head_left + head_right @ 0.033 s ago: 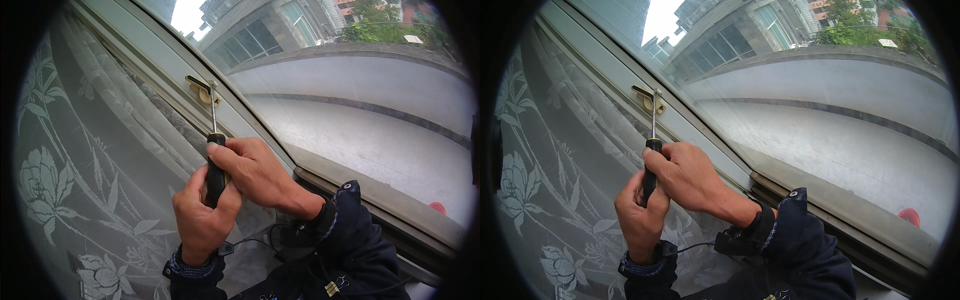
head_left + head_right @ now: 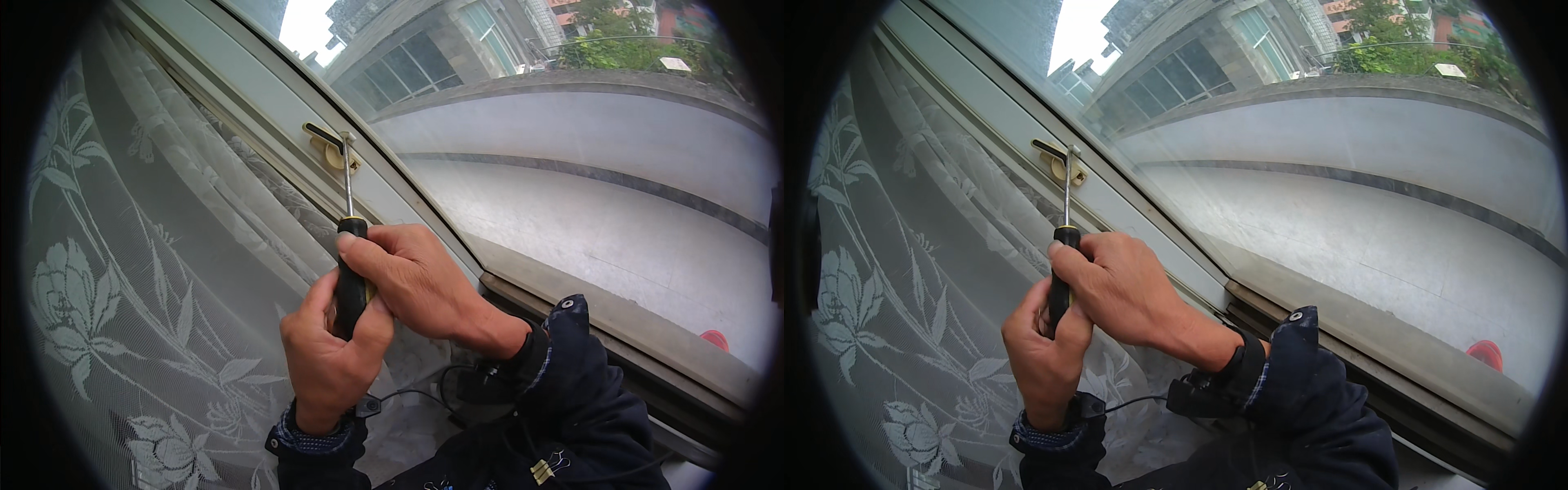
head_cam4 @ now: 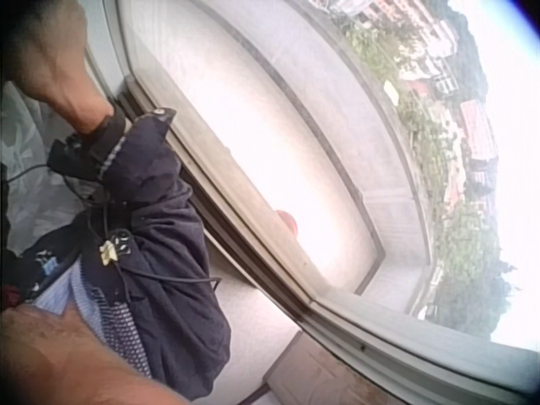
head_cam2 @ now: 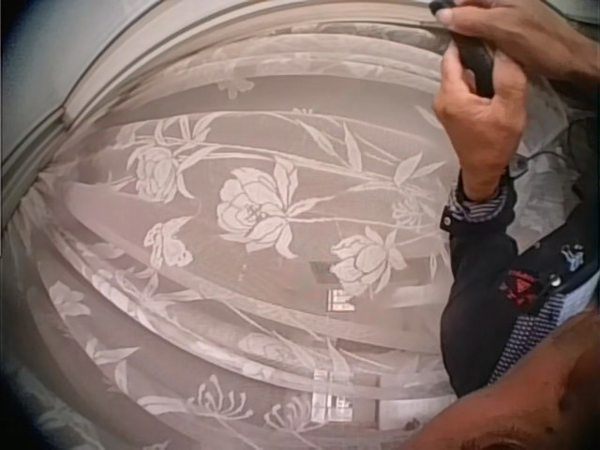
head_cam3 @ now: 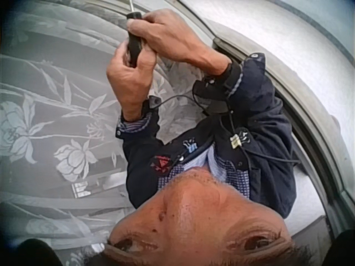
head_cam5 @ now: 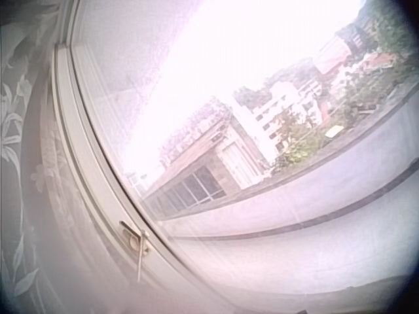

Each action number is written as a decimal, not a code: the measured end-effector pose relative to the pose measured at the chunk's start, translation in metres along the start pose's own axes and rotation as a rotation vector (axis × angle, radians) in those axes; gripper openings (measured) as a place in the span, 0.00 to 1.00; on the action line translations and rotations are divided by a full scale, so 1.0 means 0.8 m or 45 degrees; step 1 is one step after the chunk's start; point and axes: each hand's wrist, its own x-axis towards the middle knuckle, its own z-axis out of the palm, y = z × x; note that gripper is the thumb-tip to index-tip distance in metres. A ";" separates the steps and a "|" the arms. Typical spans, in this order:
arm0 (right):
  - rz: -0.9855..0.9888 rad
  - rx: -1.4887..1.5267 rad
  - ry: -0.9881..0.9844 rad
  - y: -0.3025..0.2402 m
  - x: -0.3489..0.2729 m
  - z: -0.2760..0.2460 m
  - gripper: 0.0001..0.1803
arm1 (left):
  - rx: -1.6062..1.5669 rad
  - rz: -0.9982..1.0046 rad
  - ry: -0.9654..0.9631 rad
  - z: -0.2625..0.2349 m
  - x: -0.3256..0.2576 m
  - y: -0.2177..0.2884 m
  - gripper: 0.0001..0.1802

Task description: The person uses a screwdriver to adjust the window lock mechanism on a balcony sliding window, then walks through the apartment to retrieve a pencil and phone, and returns to the window to continue working on the lock.

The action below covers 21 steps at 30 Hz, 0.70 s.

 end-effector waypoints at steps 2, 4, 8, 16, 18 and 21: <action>-0.021 -0.024 0.032 -0.004 -0.002 0.002 0.29 | -0.022 0.015 -0.016 0.000 0.000 0.004 0.20; -0.002 -0.025 0.047 -0.009 -0.004 0.003 0.29 | -0.029 0.005 -0.029 -0.001 0.001 0.011 0.18; 0.040 0.002 0.008 -0.019 -0.005 0.002 0.29 | -0.042 -0.049 -0.074 -0.010 0.000 0.029 0.15; 0.149 0.221 -0.066 -0.036 -0.008 0.003 0.28 | -0.168 -0.098 -0.157 -0.021 0.010 0.055 0.12; 0.126 0.346 -0.114 -0.038 -0.007 0.006 0.29 | -0.182 -0.069 -0.179 -0.031 0.014 0.063 0.12; 0.092 0.492 -0.153 -0.039 -0.006 0.013 0.29 | -0.104 -0.068 -0.191 -0.042 0.019 0.072 0.13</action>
